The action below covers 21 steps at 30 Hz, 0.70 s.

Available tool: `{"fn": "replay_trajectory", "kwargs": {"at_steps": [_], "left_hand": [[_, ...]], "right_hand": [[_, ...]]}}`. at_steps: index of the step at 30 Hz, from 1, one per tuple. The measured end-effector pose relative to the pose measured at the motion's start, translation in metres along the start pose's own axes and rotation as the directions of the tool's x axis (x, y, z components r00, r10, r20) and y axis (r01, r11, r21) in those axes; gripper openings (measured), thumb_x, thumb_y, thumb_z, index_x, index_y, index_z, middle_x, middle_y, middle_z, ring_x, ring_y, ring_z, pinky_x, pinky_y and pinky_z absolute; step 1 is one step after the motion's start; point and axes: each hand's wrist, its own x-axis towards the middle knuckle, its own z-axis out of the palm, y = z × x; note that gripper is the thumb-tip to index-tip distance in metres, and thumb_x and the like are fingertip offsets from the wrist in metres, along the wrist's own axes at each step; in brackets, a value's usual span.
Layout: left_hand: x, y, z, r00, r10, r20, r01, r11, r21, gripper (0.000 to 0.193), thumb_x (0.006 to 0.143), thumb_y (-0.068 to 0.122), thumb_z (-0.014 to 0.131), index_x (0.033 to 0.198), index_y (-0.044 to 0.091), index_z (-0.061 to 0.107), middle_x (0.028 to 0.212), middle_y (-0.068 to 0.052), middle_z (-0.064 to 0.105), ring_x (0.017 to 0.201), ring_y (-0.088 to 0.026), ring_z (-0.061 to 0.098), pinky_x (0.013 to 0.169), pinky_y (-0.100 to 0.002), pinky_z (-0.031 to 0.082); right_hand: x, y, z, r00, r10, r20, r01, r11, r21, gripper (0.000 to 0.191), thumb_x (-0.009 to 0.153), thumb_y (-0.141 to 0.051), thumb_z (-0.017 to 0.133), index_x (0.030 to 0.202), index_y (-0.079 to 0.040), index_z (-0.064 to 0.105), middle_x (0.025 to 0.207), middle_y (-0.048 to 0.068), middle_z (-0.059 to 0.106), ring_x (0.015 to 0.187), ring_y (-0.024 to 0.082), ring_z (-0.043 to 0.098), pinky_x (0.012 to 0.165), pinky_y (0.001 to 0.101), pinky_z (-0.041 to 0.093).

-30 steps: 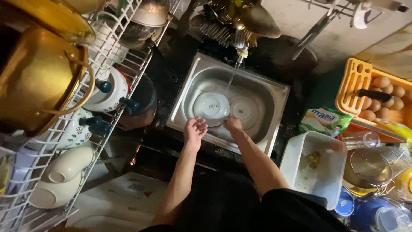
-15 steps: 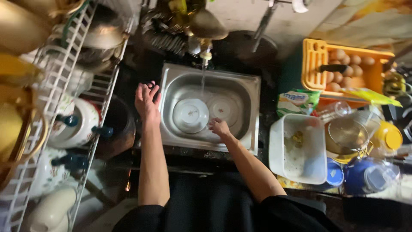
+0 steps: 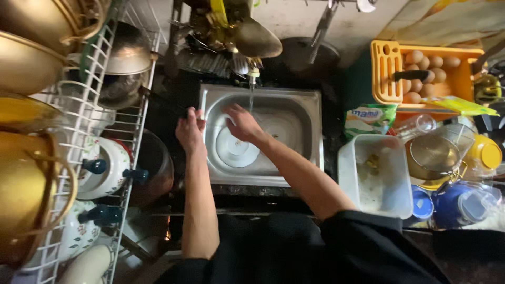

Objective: The person washes multiple kitchen items in a sink using a sponge and running water. They scrub and rinse a plastic container, a glass, a plate, a bowl, a pot, and several pieces of cutlery, then place them on a drying rack.

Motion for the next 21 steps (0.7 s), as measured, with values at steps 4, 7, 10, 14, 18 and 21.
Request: {"fn": "replay_trajectory", "kwargs": {"at_steps": [4,7,10,14,18,21], "left_hand": [[-0.019,-0.001,-0.007,0.999,0.023,0.032,-0.028,0.983,0.18,0.034,0.097,0.034,0.072,0.1,0.001,0.062,0.101,-0.012,0.075,0.068,-0.012,0.062,0.065,-0.03,0.054],[-0.038,0.001,-0.016,0.996,0.016,0.09,-0.038,0.97,0.24,0.031,0.095,0.036,0.069,0.102,0.005,0.065,0.101,-0.009,0.077,0.068,-0.011,0.064,0.068,-0.03,0.058],[-0.053,0.004,-0.023,0.993,0.032,0.112,-0.069,0.938,0.341,0.032,0.098,0.036,0.067,0.103,0.005,0.067,0.098,-0.009,0.078,0.067,-0.011,0.064,0.068,-0.03,0.056],[-0.07,-0.001,-0.029,0.995,-0.042,0.094,0.001,0.916,0.401,0.032,0.097,0.032,0.069,0.105,0.001,0.069,0.097,-0.011,0.079,0.073,-0.011,0.072,0.072,-0.033,0.062],[-0.084,-0.009,-0.055,0.959,-0.072,0.273,-0.052,0.905,0.421,0.03,0.095,0.024,0.07,0.116,0.003,0.069,0.1,-0.011,0.078,0.076,-0.011,0.067,0.076,-0.029,0.059],[-0.092,-0.026,-0.073,0.951,-0.094,0.295,-0.02,0.932,0.362,0.025,0.096,0.017,0.071,0.113,0.0,0.066,0.099,-0.011,0.076,0.079,-0.011,0.066,0.079,-0.027,0.057]], "right_hand": [[0.069,-0.055,-0.008,0.946,-0.272,-0.175,0.277,0.961,0.0,0.07,0.083,-0.009,0.067,0.146,0.001,0.042,0.145,0.033,0.047,0.13,0.05,0.047,0.106,0.0497,0.044],[0.104,-0.081,-0.006,0.998,-0.017,-0.054,0.014,0.998,-0.063,0.083,0.087,-0.018,0.069,0.158,0.002,0.029,0.132,0.026,0.056,0.126,0.044,0.053,0.111,0.0493,0.047],[0.129,-0.086,0.006,0.992,0.031,0.123,0.001,0.968,-0.251,0.065,0.094,-0.018,0.062,0.151,0.002,0.038,0.135,0.024,0.058,0.122,0.04,0.058,0.104,0.0477,0.05],[0.173,-0.08,0.023,0.916,-0.295,0.273,0.402,0.694,-0.597,0.046,0.101,-0.015,0.056,0.144,0.002,0.049,0.131,0.023,0.061,0.113,0.037,0.063,0.094,0.0456,0.054],[0.196,-0.084,0.026,0.812,-0.48,0.332,0.541,0.405,-0.738,0.033,0.108,-0.013,0.05,0.137,0.001,0.06,0.127,0.021,0.065,0.104,0.034,0.068,0.085,0.0435,0.058],[0.185,-0.08,0.023,0.907,-0.33,0.262,0.418,0.631,-0.654,0.028,0.11,-0.017,0.051,0.13,0.001,0.06,0.115,0.021,0.069,0.097,0.036,0.068,0.078,0.0459,0.057]]}}
